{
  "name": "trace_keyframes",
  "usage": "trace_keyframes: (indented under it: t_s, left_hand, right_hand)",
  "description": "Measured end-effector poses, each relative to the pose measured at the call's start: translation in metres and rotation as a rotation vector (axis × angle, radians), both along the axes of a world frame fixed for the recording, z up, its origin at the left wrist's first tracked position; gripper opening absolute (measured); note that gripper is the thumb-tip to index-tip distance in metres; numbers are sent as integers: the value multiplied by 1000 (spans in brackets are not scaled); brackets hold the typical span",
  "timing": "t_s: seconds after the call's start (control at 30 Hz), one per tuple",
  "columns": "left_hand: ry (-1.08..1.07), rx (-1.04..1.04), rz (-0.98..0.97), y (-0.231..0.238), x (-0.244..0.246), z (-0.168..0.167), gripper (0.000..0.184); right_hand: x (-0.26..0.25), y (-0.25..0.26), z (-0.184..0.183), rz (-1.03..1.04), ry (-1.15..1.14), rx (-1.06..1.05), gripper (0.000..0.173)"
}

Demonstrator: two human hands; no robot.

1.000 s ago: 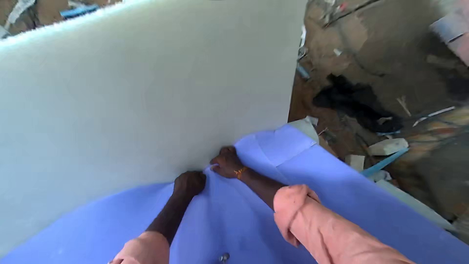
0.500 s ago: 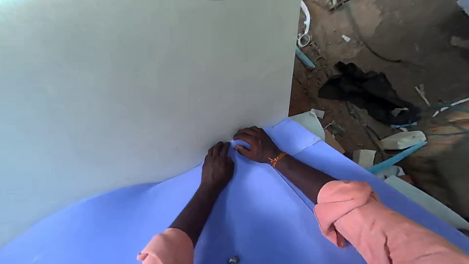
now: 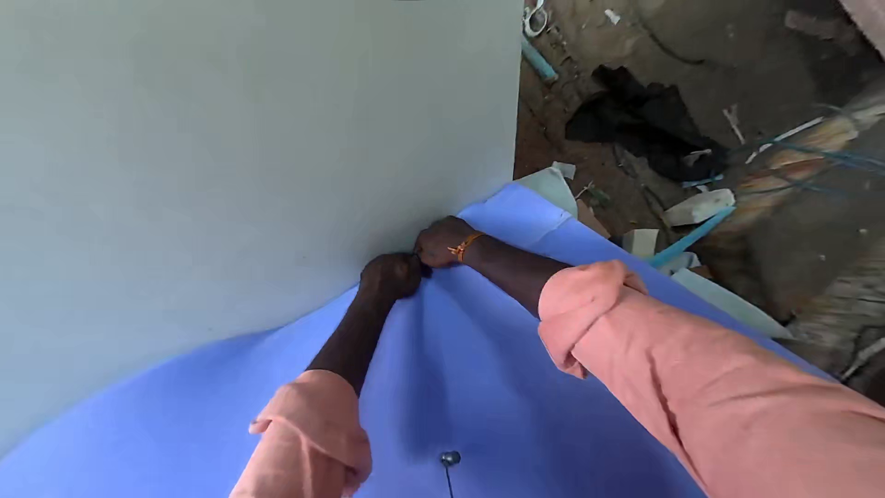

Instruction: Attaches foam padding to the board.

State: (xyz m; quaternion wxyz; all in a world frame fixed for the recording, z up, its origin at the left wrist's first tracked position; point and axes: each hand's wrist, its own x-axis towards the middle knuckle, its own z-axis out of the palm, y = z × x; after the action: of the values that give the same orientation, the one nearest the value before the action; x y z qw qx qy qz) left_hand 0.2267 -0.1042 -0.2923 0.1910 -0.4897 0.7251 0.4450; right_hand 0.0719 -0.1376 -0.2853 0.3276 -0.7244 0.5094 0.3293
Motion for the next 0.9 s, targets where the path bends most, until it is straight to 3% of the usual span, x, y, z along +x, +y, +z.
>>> trace_keyframes:
  t_s: [0.17,0.23,0.37,0.43,0.63,0.77,0.9]
  left_hand:
    - [122,-42,40,6,17,-32,56]
    - [128,21,42,14,20,-28,58]
    - [166,-12,112,9,19,-29,58]
    - [165,-27,115,11,17,-32,58]
    - [136,-19,145,11,15,-31,61]
    - [90,23,144,16,12,-27,62]
    - [103,10,162,15,14,-29,62]
  right_hand:
    - [10,-4,-22,-10,60,73,41]
    - [-2,8,-20,-66,-63,42,41]
    - [-54,33,5,-324,-547,-378,31]
    - [-88,38,-4,-234,-511,-551,33]
    - [-87,28,-9,-81,-305,-418,39]
    - [-65,15,-12,-191,-29,-164,48]
    - [-89,5,-4,-274,-163,-143,43]
